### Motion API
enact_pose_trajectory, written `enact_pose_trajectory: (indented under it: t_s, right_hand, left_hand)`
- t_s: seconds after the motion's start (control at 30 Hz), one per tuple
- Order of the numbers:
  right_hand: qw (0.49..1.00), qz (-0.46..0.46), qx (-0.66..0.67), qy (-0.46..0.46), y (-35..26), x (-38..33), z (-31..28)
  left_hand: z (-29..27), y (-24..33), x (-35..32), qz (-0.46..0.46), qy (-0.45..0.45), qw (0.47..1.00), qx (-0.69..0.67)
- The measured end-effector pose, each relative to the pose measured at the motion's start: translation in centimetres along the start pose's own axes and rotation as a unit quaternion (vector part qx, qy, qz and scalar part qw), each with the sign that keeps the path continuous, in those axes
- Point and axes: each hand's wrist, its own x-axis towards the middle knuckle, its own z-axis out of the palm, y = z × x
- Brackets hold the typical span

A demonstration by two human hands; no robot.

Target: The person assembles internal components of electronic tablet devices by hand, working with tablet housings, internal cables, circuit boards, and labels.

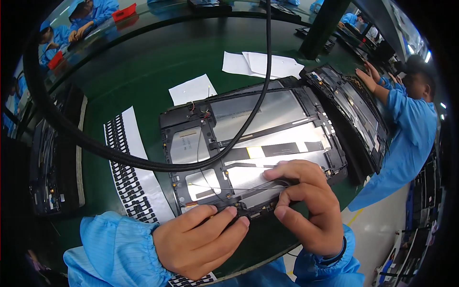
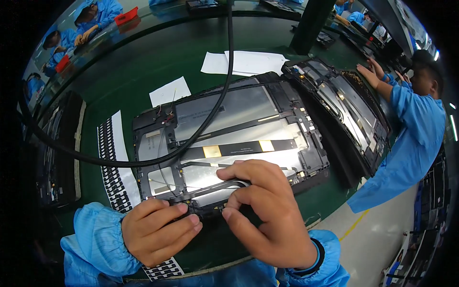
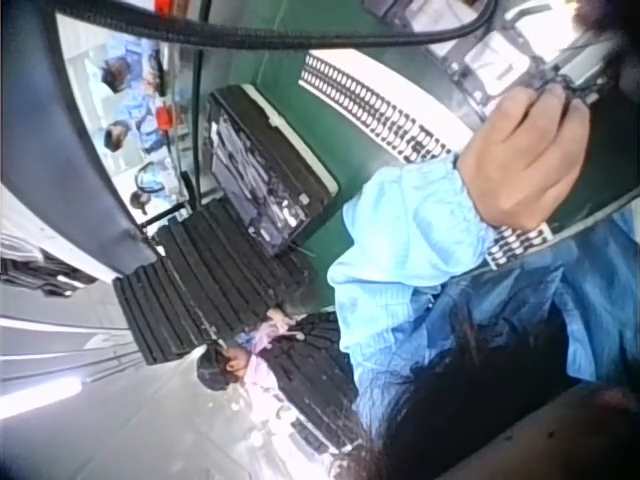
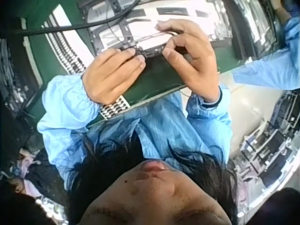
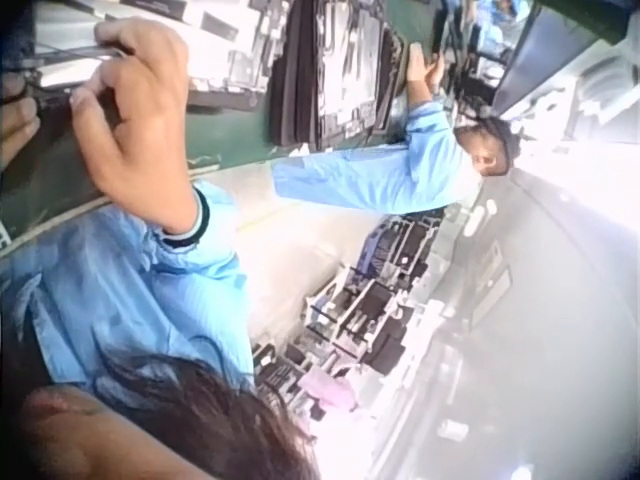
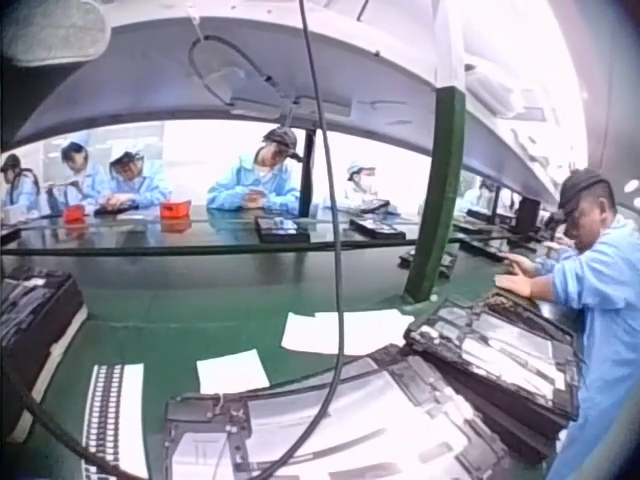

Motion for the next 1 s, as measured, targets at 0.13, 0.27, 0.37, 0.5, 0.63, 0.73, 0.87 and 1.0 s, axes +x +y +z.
enact_pose_trajectory:
  t_s: [0.13, 0.27, 0.37, 0.5, 0.63, 0.73, 0.87, 1.0]
  right_hand:
    - [1.0, 0.001, -0.007, 0.0, -0.2, 0.1, 0.0]
    - [1.0, 0.012, 0.001, 0.012, -0.2, 0.2, -0.1]
    - [0.999, 0.026, 0.027, 0.04, 0.1, -0.2, -0.5]
    - [0.994, 0.046, 0.053, 0.089, 0.8, -0.7, -0.8]
    - [0.998, -0.03, -0.025, 0.059, 0.3, -0.5, -0.2]
    - [0.995, -0.042, -0.055, 0.067, 0.5, -0.5, 0.1]
    - [0.993, -0.05, -0.072, 0.077, 0.3, -0.4, 0.7]
    - [0.989, -0.073, -0.102, 0.084, -0.1, 0.1, 1.1]
  left_hand:
    - [0.1, 0.1, 0.7, 0.017, 0.022, 1.0, -0.001]
    - [0.2, 0.0, 2.0, 0.003, -0.002, 1.0, 0.004]
    - [0.5, -0.1, 1.8, 0.007, -0.001, 1.0, -0.014]
    - [0.9, -0.3, 1.7, 0.024, 0.012, 1.0, -0.002]
    - [0.4, -0.1, 1.8, 0.021, 0.0, 1.0, 0.002]
    - [0.4, -0.2, 1.8, 0.031, -0.009, 0.999, 0.024]
    - [0.8, 0.1, 1.8, 0.018, 0.0, 1.0, 0.02]
    - [1.3, 0.1, 1.5, -0.003, 0.036, 0.999, 0.016]
